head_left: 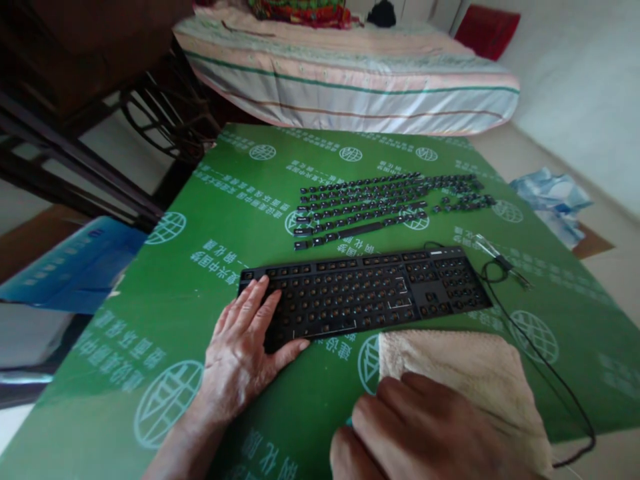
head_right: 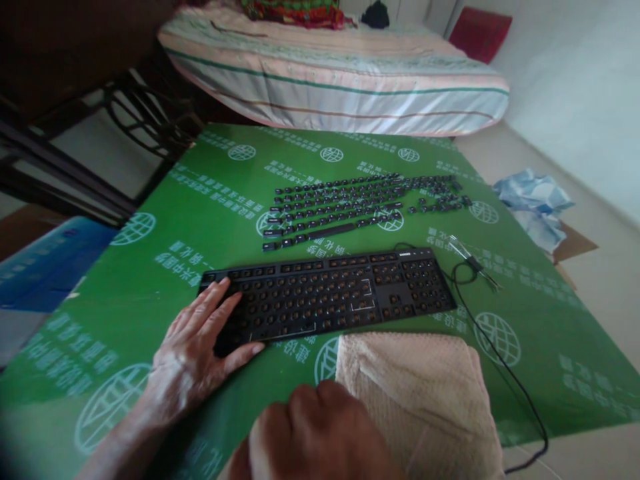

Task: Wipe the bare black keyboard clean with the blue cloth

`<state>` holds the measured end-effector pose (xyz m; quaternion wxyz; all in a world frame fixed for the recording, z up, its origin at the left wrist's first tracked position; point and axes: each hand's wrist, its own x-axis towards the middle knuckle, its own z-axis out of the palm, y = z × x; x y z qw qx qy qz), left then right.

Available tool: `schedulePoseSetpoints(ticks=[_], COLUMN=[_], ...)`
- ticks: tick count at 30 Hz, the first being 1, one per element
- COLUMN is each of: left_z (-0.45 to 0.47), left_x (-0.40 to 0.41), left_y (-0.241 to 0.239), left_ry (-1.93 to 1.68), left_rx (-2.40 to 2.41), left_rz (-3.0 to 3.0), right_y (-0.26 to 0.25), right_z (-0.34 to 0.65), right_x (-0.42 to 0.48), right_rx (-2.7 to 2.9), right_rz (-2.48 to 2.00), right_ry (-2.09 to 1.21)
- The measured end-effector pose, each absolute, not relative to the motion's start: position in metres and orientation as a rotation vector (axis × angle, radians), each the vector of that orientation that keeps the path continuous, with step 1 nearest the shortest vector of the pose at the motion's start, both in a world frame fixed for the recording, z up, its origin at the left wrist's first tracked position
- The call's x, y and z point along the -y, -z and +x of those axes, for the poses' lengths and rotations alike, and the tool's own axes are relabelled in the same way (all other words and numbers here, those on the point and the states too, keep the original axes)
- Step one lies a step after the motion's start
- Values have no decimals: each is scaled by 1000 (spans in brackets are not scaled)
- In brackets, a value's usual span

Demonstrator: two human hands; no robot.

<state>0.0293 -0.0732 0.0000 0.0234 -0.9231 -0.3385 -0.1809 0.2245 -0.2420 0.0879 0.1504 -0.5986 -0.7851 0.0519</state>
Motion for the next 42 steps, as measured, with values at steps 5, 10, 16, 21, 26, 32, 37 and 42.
schedulePoseSetpoints(ticks=[5, 10, 16, 21, 26, 32, 37, 42], left_z=[31, 31, 29, 29, 28, 28, 27, 27], left_x=[72, 72, 71, 70, 69, 67, 66, 66], left_y=[0, 0, 3, 4, 4, 6, 6, 7], left_ry=[572, 575, 562, 568, 585, 596, 597, 596], left_rx=[1022, 1017, 1020, 1039, 1032, 997, 972, 951], left_rz=[-2831, -2832, -2823, -2831, -2839, -2810, -2795, -2785], right_y=[-79, -78, -66, -55, -55, -62, -63, -65], right_z=[231, 269, 317, 325, 317, 314, 318, 319], right_x=[234, 237, 244, 243, 231, 217, 218, 219], right_rx=[2409, 2200, 1881, 1811, 1809, 1852, 1835, 1941], right_rz=[-1749, -2064, -2343, -2344, -2370, -2565, -2599, -2584], right_ry=[-254, -482, -156, -86, -94, -240, -295, -304])
